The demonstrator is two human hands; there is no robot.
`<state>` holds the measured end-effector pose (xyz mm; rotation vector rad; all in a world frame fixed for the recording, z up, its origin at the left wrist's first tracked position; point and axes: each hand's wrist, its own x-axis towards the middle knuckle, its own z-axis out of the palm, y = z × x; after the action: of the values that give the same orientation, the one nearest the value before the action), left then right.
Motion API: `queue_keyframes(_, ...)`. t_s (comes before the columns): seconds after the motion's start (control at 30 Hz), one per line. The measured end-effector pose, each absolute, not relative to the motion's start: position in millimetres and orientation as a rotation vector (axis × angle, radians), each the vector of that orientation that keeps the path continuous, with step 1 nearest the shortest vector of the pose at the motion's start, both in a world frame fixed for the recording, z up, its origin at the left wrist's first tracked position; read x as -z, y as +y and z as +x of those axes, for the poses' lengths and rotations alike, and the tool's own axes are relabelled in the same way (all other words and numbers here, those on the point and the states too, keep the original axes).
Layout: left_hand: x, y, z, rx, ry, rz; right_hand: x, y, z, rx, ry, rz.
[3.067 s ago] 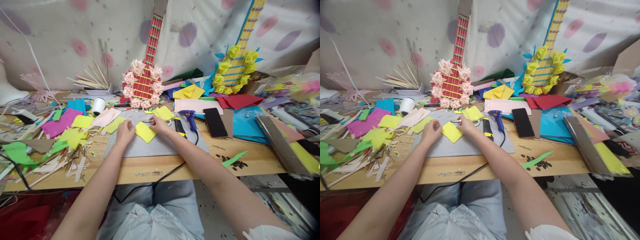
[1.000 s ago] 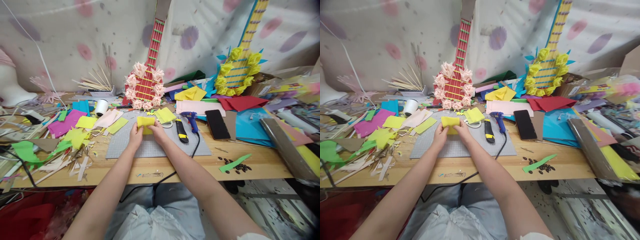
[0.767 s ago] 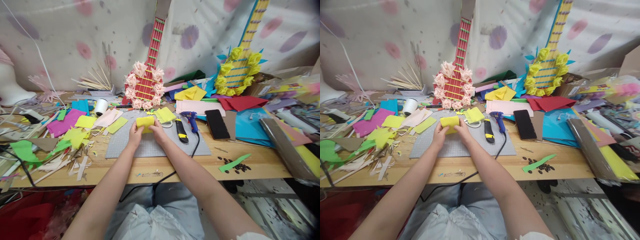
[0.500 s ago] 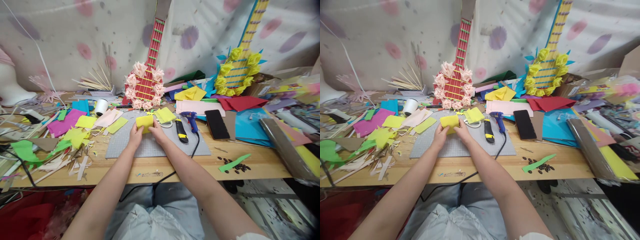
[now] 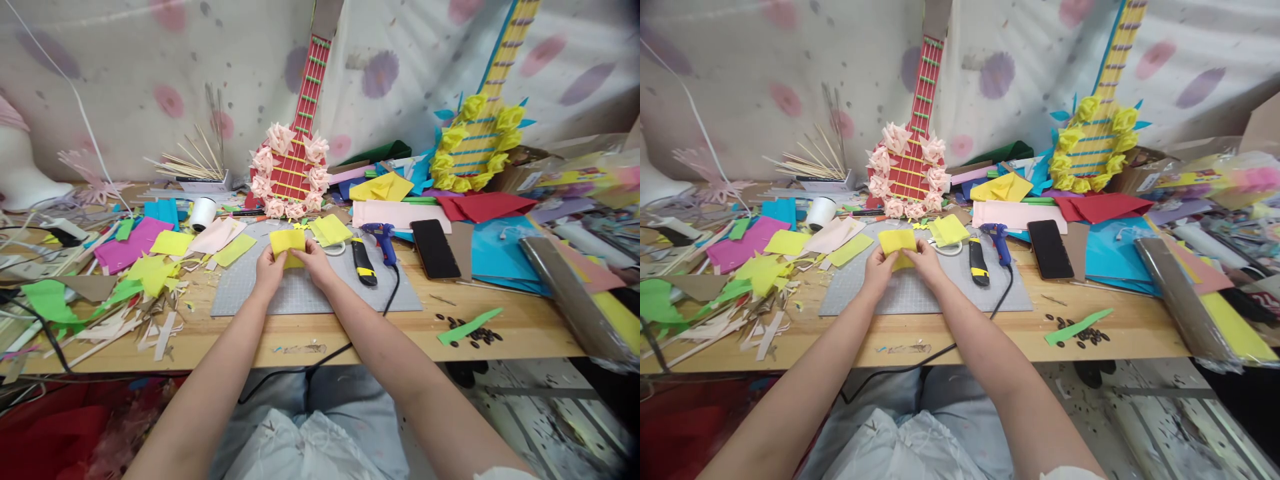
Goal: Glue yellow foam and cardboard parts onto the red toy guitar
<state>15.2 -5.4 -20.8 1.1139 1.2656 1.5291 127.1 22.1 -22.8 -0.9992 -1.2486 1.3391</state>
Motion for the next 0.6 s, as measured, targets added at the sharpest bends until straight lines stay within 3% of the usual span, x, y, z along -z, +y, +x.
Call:
queue_keyframes(0.27, 16, -10, 10, -1.516, 1.125, 0.977, 12, 19, 127, -1.473, -1.161, -0.966)
queue_keyframes(0.4, 13, -11, 7, -1.553, 1.098, 0.857, -4, 29, 145, -1.218, -1.224, -1.043)
queue_keyframes(0.6, 11, -11, -1, -1.536, 1.114, 0.653, -29, 72, 201, -0.699, -1.453, -1.547)
